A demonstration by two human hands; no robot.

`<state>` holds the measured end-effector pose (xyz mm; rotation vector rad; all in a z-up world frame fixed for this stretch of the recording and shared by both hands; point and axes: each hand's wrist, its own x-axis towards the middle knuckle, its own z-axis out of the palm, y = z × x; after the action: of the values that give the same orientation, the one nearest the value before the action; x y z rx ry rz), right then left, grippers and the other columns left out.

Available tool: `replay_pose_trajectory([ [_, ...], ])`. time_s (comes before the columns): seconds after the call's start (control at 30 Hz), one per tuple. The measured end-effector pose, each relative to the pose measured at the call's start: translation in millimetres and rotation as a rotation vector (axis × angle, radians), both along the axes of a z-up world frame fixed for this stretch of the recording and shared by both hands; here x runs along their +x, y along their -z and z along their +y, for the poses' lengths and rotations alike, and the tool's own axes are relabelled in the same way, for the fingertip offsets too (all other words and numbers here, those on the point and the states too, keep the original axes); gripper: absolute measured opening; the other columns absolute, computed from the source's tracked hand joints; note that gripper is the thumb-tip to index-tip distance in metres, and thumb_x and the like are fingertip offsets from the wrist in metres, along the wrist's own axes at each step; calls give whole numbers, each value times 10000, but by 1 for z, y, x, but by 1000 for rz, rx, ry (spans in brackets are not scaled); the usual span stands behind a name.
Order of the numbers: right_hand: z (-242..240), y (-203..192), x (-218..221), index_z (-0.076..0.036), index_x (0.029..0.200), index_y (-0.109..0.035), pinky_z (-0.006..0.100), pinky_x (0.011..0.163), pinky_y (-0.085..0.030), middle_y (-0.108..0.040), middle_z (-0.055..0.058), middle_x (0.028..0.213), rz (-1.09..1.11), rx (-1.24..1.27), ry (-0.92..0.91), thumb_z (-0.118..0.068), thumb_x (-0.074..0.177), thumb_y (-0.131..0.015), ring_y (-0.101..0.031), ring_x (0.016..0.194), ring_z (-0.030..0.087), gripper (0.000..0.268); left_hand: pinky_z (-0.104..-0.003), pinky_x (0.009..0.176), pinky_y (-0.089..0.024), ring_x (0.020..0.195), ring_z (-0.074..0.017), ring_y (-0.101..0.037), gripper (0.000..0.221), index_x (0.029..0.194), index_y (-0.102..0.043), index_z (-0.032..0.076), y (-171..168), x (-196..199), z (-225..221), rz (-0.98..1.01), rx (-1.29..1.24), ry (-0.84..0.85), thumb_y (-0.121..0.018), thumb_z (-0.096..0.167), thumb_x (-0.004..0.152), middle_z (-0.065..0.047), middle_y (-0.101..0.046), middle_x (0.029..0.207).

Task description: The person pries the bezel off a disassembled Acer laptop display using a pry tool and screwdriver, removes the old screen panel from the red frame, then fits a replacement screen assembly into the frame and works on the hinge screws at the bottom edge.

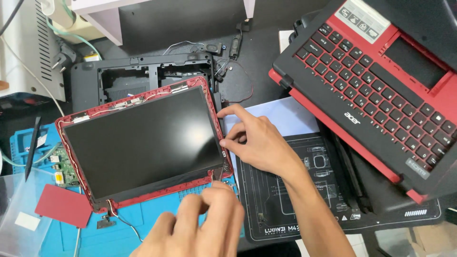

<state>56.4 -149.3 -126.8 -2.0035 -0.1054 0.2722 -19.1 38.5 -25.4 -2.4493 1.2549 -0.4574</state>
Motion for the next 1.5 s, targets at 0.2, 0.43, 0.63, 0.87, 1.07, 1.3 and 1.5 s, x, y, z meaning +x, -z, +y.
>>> replay_pose_trajectory([
  [0.2, 1, 2, -1, -89, 1231, -597, 339, 737, -613, -796, 73, 783, -43, 15, -13, -109, 810, -759, -793, 762, 233, 451, -258, 379, -371, 630, -150, -538, 279, 725, -585, 4, -6, 5, -12, 318, -240, 103, -690, 203, 890, -48, -486, 779],
  [0.43, 1, -1, 0, -97, 1230, -595, 341, 730, -613, -797, 70, 785, -21, 19, -2, -112, 805, -756, -793, 755, 231, 455, -315, 344, -381, 428, -148, -450, 139, 787, -627, 68, -11, -2, -19, 388, -335, -269, -686, 186, 832, -60, -470, 702],
  [0.63, 1, 4, -2, -97, 1243, -594, 334, 734, -613, -793, 72, 793, -40, 31, -15, -112, 805, -755, -790, 753, 230, 466, -290, 388, -411, 464, -142, -473, 215, 899, -590, 7, -3, 0, -15, 404, -228, -175, -666, 193, 821, -90, -468, 728],
  [0.87, 0, 4, -2, -95, 1230, -597, 337, 723, -613, -789, 70, 782, -44, 14, -11, -120, 801, -763, -789, 755, 230, 460, -286, 373, -363, 698, -209, -502, 223, 828, -567, -75, -2, 3, -19, 284, -87, -25, -637, 136, 827, -130, -485, 885],
  [1.07, 1, 4, -1, -99, 1229, -598, 334, 722, -614, -790, 66, 777, -28, 4, -7, -121, 797, -763, -790, 751, 228, 463, -277, 391, -370, 776, -205, -533, 249, 818, -592, -41, -13, 10, -28, 312, -227, 57, -634, 204, 832, -94, -489, 901],
  [1.3, 1, 4, -2, -94, 1234, -595, 334, 719, -613, -784, 60, 768, -52, 33, -5, -102, 795, -755, -789, 748, 225, 468, -314, 422, -444, 776, -226, -527, 266, 768, -608, -27, -19, 20, -27, 552, -299, 121, -645, 236, 763, -89, -496, 864],
  [1.5, 2, -4, -1, -99, 1231, -599, 358, 686, -591, -781, 68, 759, 9, -19, -3, -109, 802, -750, -784, 712, 232, 455, -250, 330, -394, 728, -232, -515, 332, 817, -648, -108, -13, 17, -24, 160, 18, -106, -618, 222, 794, -132, -535, 916],
])
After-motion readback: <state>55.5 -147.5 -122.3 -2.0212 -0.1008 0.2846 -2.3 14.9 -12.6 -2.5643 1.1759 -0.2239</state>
